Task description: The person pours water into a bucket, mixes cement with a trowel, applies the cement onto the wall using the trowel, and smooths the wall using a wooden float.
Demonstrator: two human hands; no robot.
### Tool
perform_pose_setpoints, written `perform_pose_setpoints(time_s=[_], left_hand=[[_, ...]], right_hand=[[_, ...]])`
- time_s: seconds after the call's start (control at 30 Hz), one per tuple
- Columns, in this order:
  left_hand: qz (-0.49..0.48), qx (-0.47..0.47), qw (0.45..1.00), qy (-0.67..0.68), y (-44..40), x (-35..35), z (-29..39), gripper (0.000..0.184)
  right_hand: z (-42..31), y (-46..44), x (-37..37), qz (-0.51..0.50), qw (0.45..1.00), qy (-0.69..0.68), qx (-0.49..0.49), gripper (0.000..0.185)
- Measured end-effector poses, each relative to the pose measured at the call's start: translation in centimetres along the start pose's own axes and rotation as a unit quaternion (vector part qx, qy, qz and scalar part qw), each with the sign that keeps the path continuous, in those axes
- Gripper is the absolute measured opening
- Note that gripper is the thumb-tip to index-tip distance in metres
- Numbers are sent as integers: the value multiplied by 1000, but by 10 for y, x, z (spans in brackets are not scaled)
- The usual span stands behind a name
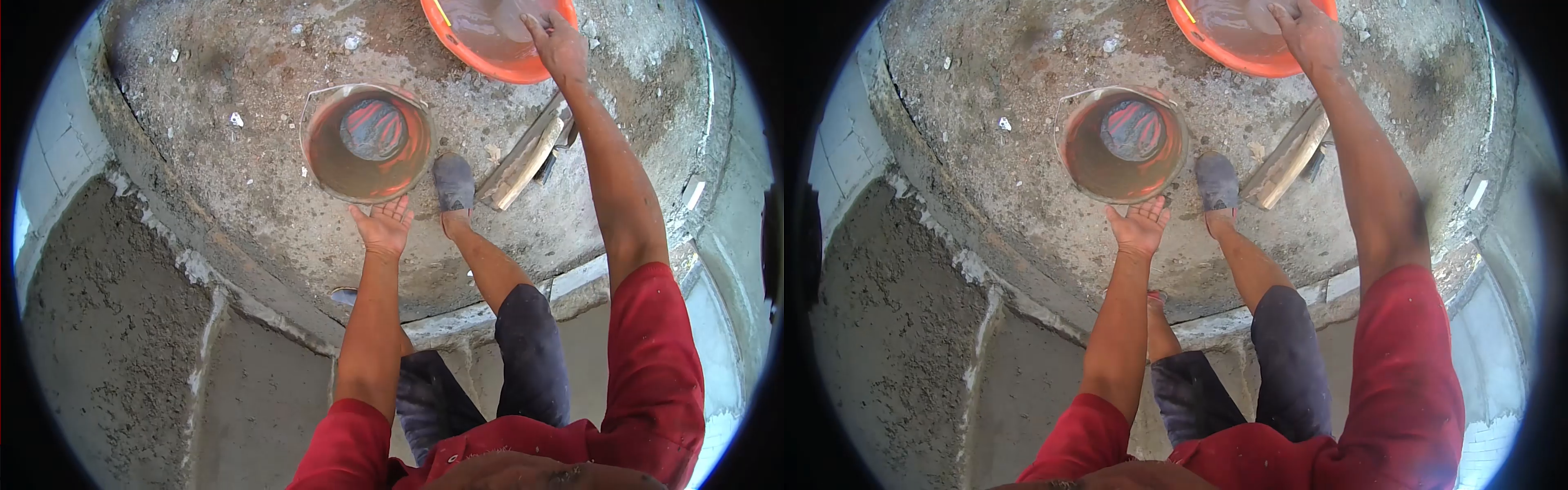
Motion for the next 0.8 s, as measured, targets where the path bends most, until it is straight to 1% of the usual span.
perform_pose_setpoints(time_s=[0.03,0.1,0.13,0.2,0.23,0.27,0.33,0.37,0.43,0.53,0.57,0.67,0.7,0.8], left_hand=[[4,13,1000,-5,-2,7,-2,116],[46,10,999,-25,-8,30,5,115],[68,9,997,-35,-9,41,12,115],[147,-68,982,-101,-10,62,42,110],[186,-105,968,-133,-11,72,60,108],[162,-140,956,-200,-15,76,82,104],[110,-203,915,-330,-25,81,123,97],[98,-224,908,-341,-27,77,139,88],[73,-262,892,-362,-26,56,163,69],[-35,-219,893,-392,-17,11,170,42],[1,-210,900,-382,-19,7,172,23],[-62,-223,906,-353,-44,11,170,22],[-80,-240,925,-282,-33,-4,158,21],[-76,-231,928,-283,-19,-21,137,26]], right_hand=[[-9,13,15,8,999,3,48,48],[-25,41,44,26,989,10,143,42],[-33,58,53,45,982,3,185,42],[-48,94,71,85,960,-12,266,44],[-58,111,75,28,961,-29,273,41],[-73,131,79,-28,959,-46,280,40],[-98,166,74,-128,945,-78,290,39],[-108,182,64,-172,935,-94,295,39],[-126,212,35,-287,918,-113,251,43],[-146,247,-16,-329,892,-144,274,51],[-150,259,-35,-355,885,-122,274,53],[-161,281,-69,-420,864,-71,269,57],[-163,287,-72,-436,858,-65,263,57],[-165,293,-71,-465,847,-28,257,59]])
Point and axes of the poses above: each hand's wrist, its own y-axis away from the middle knuckle, its own x-axis out of the back of the hand, z = x × y, the point moved 7 cm from there along -y, towards the middle knuckle, and after that the axes turned 1 degree about x, right-handed, at the moved point
